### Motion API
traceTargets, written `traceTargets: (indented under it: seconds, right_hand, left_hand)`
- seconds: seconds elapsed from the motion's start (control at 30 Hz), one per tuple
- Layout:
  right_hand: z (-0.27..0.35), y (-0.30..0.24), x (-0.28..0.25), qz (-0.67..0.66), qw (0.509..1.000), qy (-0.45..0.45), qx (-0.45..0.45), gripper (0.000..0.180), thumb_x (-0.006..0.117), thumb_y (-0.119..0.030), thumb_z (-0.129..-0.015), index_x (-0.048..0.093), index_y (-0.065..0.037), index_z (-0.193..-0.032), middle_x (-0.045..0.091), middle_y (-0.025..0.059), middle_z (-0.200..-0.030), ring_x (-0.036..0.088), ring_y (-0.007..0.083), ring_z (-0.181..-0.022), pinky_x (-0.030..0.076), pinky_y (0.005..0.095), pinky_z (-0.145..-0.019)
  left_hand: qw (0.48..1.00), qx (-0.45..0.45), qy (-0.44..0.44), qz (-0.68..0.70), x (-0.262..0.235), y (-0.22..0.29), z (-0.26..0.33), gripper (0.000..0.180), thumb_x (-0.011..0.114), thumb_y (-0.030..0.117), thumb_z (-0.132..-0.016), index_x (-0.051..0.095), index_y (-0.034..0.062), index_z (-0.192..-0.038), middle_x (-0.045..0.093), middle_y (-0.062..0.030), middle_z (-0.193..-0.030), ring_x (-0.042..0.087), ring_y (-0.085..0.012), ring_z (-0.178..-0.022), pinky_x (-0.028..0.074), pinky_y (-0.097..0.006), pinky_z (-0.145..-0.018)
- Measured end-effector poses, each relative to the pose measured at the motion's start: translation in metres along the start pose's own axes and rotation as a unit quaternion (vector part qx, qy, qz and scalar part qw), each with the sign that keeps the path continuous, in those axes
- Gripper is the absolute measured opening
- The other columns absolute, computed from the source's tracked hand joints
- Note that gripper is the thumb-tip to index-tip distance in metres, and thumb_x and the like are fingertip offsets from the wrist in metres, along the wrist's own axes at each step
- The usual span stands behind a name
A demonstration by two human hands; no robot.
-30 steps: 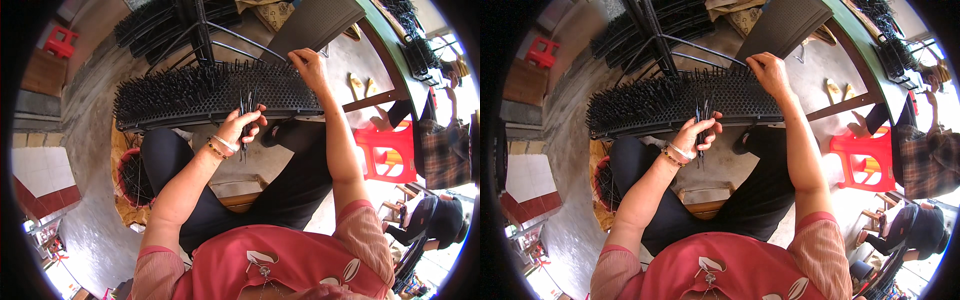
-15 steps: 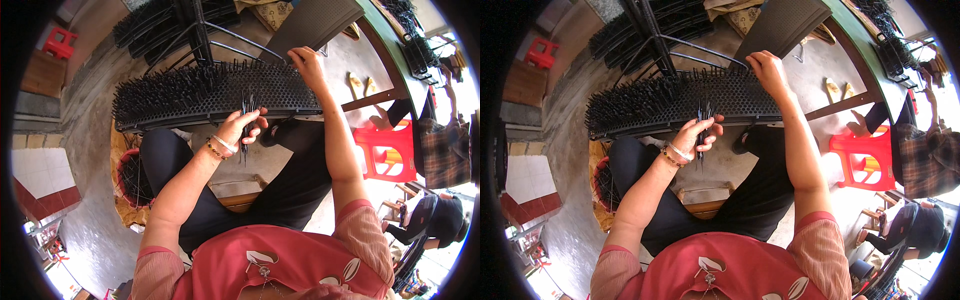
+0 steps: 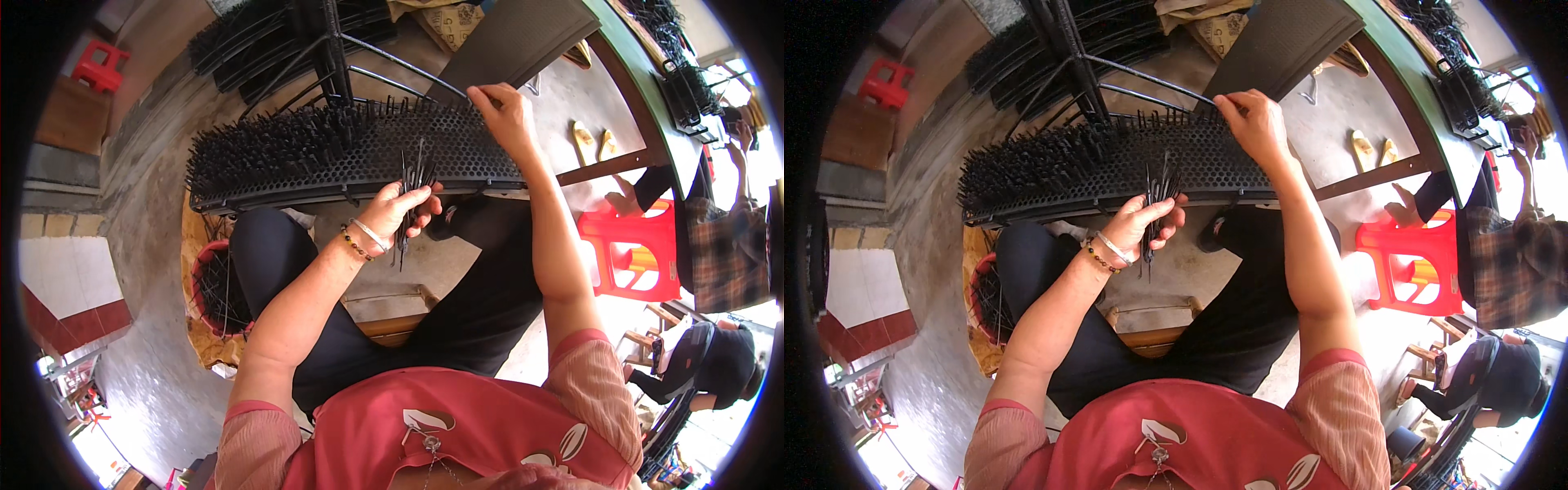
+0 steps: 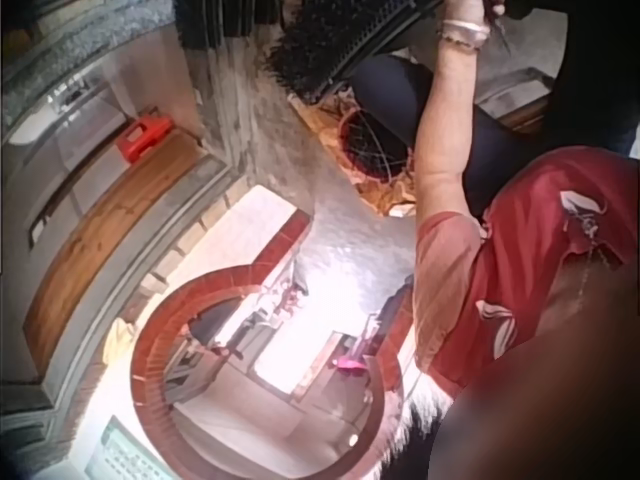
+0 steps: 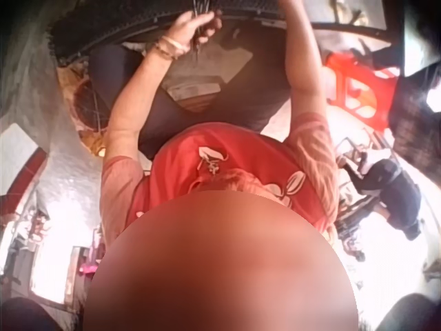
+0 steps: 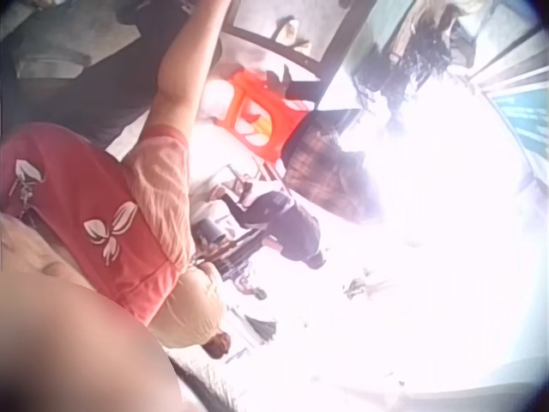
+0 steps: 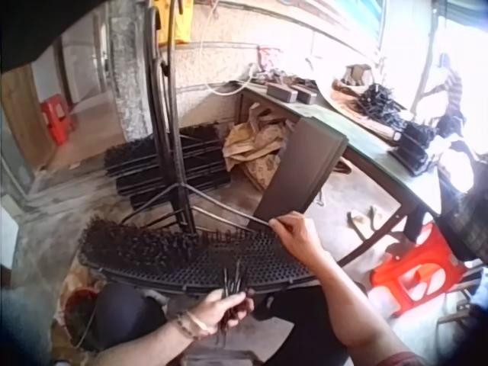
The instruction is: Inserting thin metal spikes into a plastic base strip to create bird deterrents.
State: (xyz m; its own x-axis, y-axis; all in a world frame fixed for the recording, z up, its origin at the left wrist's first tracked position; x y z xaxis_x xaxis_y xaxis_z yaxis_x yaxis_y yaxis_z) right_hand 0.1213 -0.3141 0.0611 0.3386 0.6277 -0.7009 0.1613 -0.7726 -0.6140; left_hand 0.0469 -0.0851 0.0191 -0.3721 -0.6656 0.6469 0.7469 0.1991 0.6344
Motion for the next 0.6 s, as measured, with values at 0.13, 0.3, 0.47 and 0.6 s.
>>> traceTargets:
  seconds: [0.13, 0.3, 0.47, 0.6]
  right_hand:
    - [0.018, -0.033, 0.004, -0.189, 0.947, -0.224, 0.134, 0.040, 0.064, -0.037, -0.085, 0.068, 0.003, -0.091, 0.065, 0.0037, -0.074, 0.054, 0.0079, -0.063, 0.045, 0.0240, -0.056]
    - [0.022, -0.038, 0.015, -0.339, 0.886, -0.284, 0.138, 0.025, 0.062, -0.024, -0.088, 0.067, 0.001, -0.091, 0.065, 0.0024, -0.077, 0.057, 0.0069, -0.069, 0.046, 0.0209, -0.063]
    - [0.003, -0.023, -0.019, -0.346, 0.925, -0.084, 0.132, 0.023, 0.061, -0.021, -0.089, 0.065, 0.001, -0.094, 0.065, 0.0045, -0.078, 0.059, 0.0095, -0.068, 0.047, 0.0217, -0.064]
    - [-0.008, 0.008, -0.036, -0.196, 0.975, 0.064, 0.081, 0.023, 0.060, -0.019, -0.089, 0.065, 0.002, -0.095, 0.066, 0.0057, -0.076, 0.060, 0.0103, -0.065, 0.047, 0.0223, -0.061]
  left_hand:
    - [0.999, 0.034, -0.027, 0.001, 0.000, 0.003, 0.001, 0.026, 0.053, 0.021, -0.092, 0.054, 0.0035, -0.111, 0.059, -0.0034, -0.082, 0.049, -0.0084, -0.064, 0.036, -0.020, -0.046]
    - [0.998, 0.034, -0.050, 0.021, 0.002, 0.001, 0.000, 0.028, 0.052, 0.021, -0.093, 0.053, 0.0033, -0.115, 0.058, -0.0040, -0.084, 0.047, -0.0082, -0.064, 0.035, -0.019, -0.046]
    - [0.997, 0.020, -0.062, 0.048, 0.000, -0.001, -0.002, 0.030, 0.050, 0.021, -0.093, 0.052, 0.0021, -0.117, 0.058, -0.0045, -0.085, 0.046, -0.0079, -0.064, 0.034, -0.019, -0.047]
    - [0.998, -0.031, -0.039, 0.045, -0.001, -0.007, -0.005, 0.031, 0.051, 0.022, -0.093, 0.053, 0.0000, -0.115, 0.058, -0.0052, -0.085, 0.046, -0.0074, -0.064, 0.034, -0.019, -0.047]
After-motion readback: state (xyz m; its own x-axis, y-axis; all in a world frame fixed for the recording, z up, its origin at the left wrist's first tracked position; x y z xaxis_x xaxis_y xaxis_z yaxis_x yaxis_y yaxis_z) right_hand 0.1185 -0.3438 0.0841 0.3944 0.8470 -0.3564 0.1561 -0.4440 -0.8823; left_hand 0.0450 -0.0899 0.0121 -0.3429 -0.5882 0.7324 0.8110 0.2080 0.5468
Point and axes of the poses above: each hand's wrist, its own z-axis away from the middle knuckle, its own x-axis out of the palm, y = z × x, the point moved 2 cm from there along -z, towards the middle knuckle
